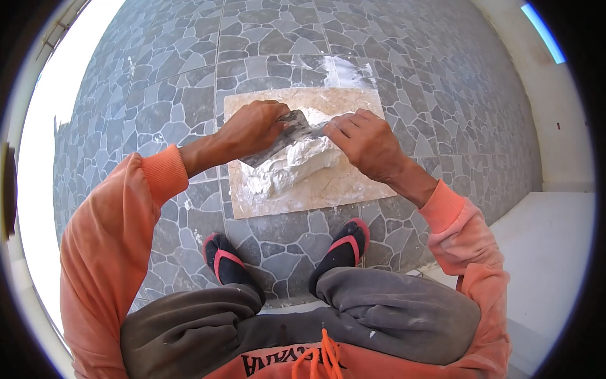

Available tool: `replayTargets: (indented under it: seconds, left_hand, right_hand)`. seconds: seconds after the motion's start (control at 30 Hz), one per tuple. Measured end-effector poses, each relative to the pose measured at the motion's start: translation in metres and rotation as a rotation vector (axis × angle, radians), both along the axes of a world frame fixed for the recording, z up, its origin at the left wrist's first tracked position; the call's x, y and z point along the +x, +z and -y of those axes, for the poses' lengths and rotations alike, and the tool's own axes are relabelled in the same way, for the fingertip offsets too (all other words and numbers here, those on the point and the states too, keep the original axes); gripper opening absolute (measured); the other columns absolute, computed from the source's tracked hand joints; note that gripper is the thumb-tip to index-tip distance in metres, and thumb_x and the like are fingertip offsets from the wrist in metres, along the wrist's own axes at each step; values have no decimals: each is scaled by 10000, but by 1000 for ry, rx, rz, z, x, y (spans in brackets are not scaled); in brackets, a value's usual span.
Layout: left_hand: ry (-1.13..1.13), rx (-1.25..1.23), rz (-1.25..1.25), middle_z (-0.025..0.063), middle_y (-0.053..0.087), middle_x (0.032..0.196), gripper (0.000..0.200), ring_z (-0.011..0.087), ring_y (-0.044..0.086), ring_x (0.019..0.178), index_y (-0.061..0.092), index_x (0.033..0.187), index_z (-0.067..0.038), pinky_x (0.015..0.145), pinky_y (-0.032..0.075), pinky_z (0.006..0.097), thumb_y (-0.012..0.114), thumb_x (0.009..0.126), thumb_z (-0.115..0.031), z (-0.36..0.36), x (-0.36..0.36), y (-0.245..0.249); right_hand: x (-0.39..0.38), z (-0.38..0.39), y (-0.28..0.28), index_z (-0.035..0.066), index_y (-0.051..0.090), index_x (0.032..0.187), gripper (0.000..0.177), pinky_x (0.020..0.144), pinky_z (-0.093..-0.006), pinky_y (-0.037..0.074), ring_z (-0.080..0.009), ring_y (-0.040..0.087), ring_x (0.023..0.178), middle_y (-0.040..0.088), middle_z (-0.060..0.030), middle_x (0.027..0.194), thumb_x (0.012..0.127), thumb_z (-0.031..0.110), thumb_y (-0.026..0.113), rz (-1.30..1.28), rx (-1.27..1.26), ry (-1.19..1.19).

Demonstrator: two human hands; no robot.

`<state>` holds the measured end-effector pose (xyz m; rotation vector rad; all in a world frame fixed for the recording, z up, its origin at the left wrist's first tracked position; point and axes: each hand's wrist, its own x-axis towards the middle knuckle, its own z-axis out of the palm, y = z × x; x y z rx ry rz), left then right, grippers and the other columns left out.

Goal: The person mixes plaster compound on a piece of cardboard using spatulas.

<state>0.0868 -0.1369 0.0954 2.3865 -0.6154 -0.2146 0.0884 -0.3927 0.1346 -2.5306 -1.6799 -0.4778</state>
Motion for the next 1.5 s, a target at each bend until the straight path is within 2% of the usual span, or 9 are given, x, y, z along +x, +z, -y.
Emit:
replayTargets:
  seconds: [0.13,0.23,0.43,0.53,0.73,0.93,1.2,1.4,1.5]
  left_hand:
    - [47,4,-23,247,649,953,199,419,621,886,632,1011,44,817,482,469,571,888,-100,-4,3,-7]
    - [78,-43,-13,245,654,963,207,413,625,893,636,1032,35,814,481,457,578,890,-105,-12,6,-10]
    - [80,-33,15,246,660,960,218,404,633,876,633,1053,32,794,480,449,590,895,-111,-32,12,-16]
    - [80,-26,20,245,663,968,225,393,640,870,634,1061,28,793,482,447,596,889,-112,-40,20,-24]
    - [76,-26,111,253,662,908,253,407,636,828,621,1066,27,753,476,452,602,867,-128,-36,30,-26]
    - [-12,-23,121,251,650,870,225,426,617,809,615,1018,30,733,458,471,594,875,-143,-17,19,-9]
    - [-30,42,149,243,658,897,233,421,619,821,620,1042,20,748,469,464,596,874,-139,-2,9,14]
    - [2,44,143,240,662,910,236,405,632,832,622,1052,13,753,474,457,600,875,-142,-10,7,14]
    - [24,61,83,252,659,966,256,425,624,936,645,1042,4,835,479,476,566,836,-125,-17,4,18]
  right_hand:
    - [-2,7,0,10,620,979,206,709,-384,511,-278,642,769,657,-124,844,775,39,606,-86,35,-72]
    - [-9,16,-5,-21,613,975,176,650,-367,500,-320,626,683,654,-149,780,815,46,587,-409,104,-362]
    - [-2,33,20,-43,598,933,155,575,-317,484,-185,630,644,606,-68,682,843,81,582,-1196,39,-841]
    - [-18,33,19,-28,600,906,103,585,-324,510,-150,627,683,593,-48,740,836,47,588,-1537,221,-1000]
    - [-35,50,-12,-52,565,1088,227,668,-388,560,-251,666,768,648,-148,933,871,15,560,-1675,138,-1261]
    - [-82,43,-98,-86,522,1110,266,700,-488,579,-332,681,844,648,-192,973,849,-52,559,-1853,633,-1390]
    - [-160,-42,-182,-132,497,1052,295,625,-451,591,-328,652,785,594,-231,984,787,-26,574,-1759,1104,-1428]
    - [-195,-138,-187,-129,417,1192,417,751,-500,590,-369,606,891,538,-236,1072,814,-48,575,-1759,1533,-1549]
    - [-194,-173,-215,-93,416,1212,398,849,-521,562,-390,586,986,526,-232,1120,837,-65,546,-1817,1965,-1498]
